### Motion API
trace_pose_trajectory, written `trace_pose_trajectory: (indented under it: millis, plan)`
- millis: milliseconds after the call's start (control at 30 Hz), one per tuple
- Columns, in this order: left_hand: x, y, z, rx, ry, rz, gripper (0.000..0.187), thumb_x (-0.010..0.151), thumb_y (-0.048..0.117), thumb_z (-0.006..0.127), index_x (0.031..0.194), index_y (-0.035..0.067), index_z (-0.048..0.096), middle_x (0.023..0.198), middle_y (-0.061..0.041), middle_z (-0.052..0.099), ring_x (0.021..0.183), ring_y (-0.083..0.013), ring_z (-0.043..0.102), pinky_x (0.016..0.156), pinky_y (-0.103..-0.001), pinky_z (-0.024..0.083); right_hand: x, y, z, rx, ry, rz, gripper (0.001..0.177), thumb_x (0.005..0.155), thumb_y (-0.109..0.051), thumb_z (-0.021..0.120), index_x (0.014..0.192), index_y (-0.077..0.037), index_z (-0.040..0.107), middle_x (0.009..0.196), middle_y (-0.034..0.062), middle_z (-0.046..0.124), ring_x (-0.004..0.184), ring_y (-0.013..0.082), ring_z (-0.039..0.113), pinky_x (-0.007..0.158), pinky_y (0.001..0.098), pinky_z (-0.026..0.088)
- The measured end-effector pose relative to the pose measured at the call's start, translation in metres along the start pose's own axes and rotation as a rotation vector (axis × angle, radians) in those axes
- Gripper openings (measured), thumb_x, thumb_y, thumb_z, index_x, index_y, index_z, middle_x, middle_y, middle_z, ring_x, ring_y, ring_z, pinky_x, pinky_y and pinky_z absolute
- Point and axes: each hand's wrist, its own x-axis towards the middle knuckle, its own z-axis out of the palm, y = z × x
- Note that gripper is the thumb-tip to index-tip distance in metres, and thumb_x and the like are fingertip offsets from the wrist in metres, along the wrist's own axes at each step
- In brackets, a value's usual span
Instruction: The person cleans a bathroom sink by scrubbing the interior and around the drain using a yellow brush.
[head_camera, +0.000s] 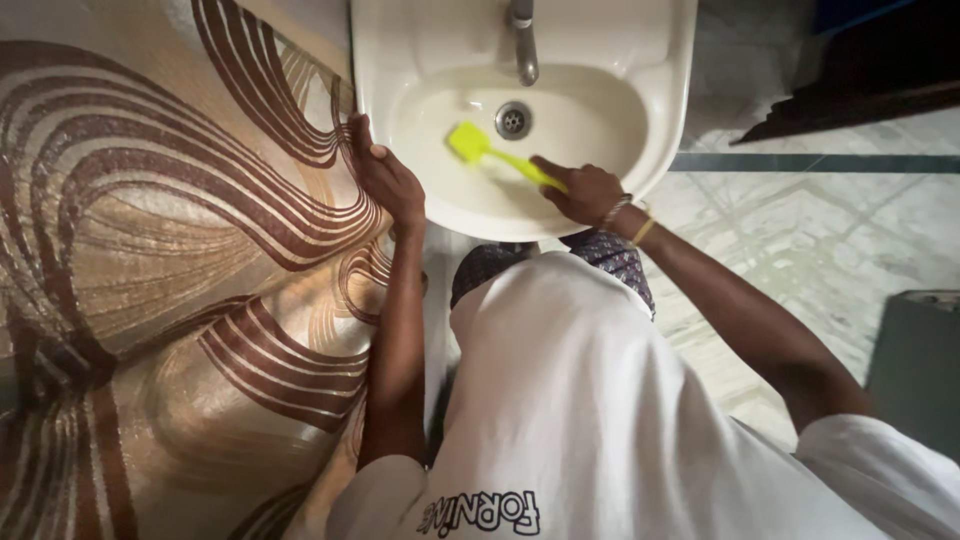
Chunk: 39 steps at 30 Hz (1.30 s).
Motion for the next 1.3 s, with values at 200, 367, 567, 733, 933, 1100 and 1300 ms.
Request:
trace_pose_trajectory:
  millis: [200, 367, 567, 733, 933, 1100, 1300]
  plan:
    - [0.004, 0.007, -0.004, -0.003, -0.01, 0.003, 0.067, 0.116, 0.041, 0.019, 0.136, -0.009, 0.059, 0.143, -0.026, 0.06, 0.139, -0.0411, 0.055, 0.121, -0.047, 0.041, -0.006, 0.024, 0.006, -0.068, 0.126, -0.027, 0.059, 0.1, -0.042, 0.058, 0.156, -0.029, 0.044, 0.077, 0.0198, 0.072, 0.067, 0.0403, 0.07, 0.062, 0.0549, 0.056]
    - [0.001, 0.002, 0.002, 0.053, -0.01, -0.003, 0.067, 0.115, 0.041, 0.02, 0.131, -0.008, 0.063, 0.14, -0.026, 0.063, 0.137, -0.0412, 0.057, 0.12, -0.049, 0.04, -0.018, 0.055, -0.015, -0.105, -0.042, 0.136, 0.056, 0.1, -0.047, 0.057, 0.154, -0.039, 0.044, 0.077, 0.0194, 0.071, 0.07, 0.04, 0.072, 0.066, 0.0526, 0.058]
    - [-0.001, 0.002, 0.002, 0.04, -0.034, 0.022, 0.069, 0.116, 0.042, 0.018, 0.132, -0.009, 0.061, 0.143, -0.026, 0.059, 0.139, -0.0413, 0.056, 0.121, -0.048, 0.042, -0.025, 0.034, -0.007, -0.118, 0.003, 0.084, 0.059, 0.098, -0.046, 0.058, 0.155, -0.037, 0.044, 0.077, 0.0175, 0.072, 0.071, 0.0392, 0.072, 0.063, 0.053, 0.057]
    - [-0.002, 0.005, 0.005, 0.057, -0.021, -0.025, 0.074, 0.115, 0.047, 0.016, 0.131, -0.008, 0.063, 0.144, -0.025, 0.061, 0.138, -0.0391, 0.057, 0.119, -0.046, 0.043, -0.021, 0.031, -0.002, -0.18, 0.071, 0.143, 0.059, 0.101, -0.043, 0.056, 0.157, -0.032, 0.042, 0.076, 0.0185, 0.071, 0.069, 0.038, 0.071, 0.059, 0.0532, 0.057]
    - [-0.002, 0.002, 0.007, 0.087, -0.035, -0.009, 0.075, 0.114, 0.049, 0.015, 0.133, -0.006, 0.063, 0.145, -0.023, 0.06, 0.139, -0.0386, 0.057, 0.119, -0.045, 0.044, -0.019, 0.046, -0.009, -0.192, 0.178, 0.183, 0.057, 0.107, -0.043, 0.053, 0.161, -0.029, 0.042, 0.075, 0.0175, 0.071, 0.069, 0.0375, 0.072, 0.06, 0.0519, 0.057]
    - [-0.004, 0.006, 0.006, 0.073, -0.053, -0.017, 0.073, 0.115, 0.048, 0.017, 0.134, -0.008, 0.06, 0.145, -0.025, 0.059, 0.14, -0.0403, 0.055, 0.121, -0.047, 0.042, -0.021, 0.046, -0.007, -0.136, 0.05, 0.109, 0.056, 0.101, -0.047, 0.056, 0.155, -0.034, 0.046, 0.077, 0.0186, 0.072, 0.071, 0.0374, 0.072, 0.062, 0.0514, 0.058]
    - [-0.003, 0.0, 0.01, 0.17, -0.028, -0.067, 0.07, 0.114, 0.05, 0.025, 0.143, -0.009, 0.051, 0.147, -0.03, 0.055, 0.139, -0.0427, 0.053, 0.118, -0.048, 0.042, -0.024, 0.043, -0.013, -0.153, 0.016, 0.137, 0.055, 0.1, -0.048, 0.055, 0.153, -0.034, 0.047, 0.079, 0.0176, 0.073, 0.071, 0.0364, 0.073, 0.062, 0.0515, 0.058]
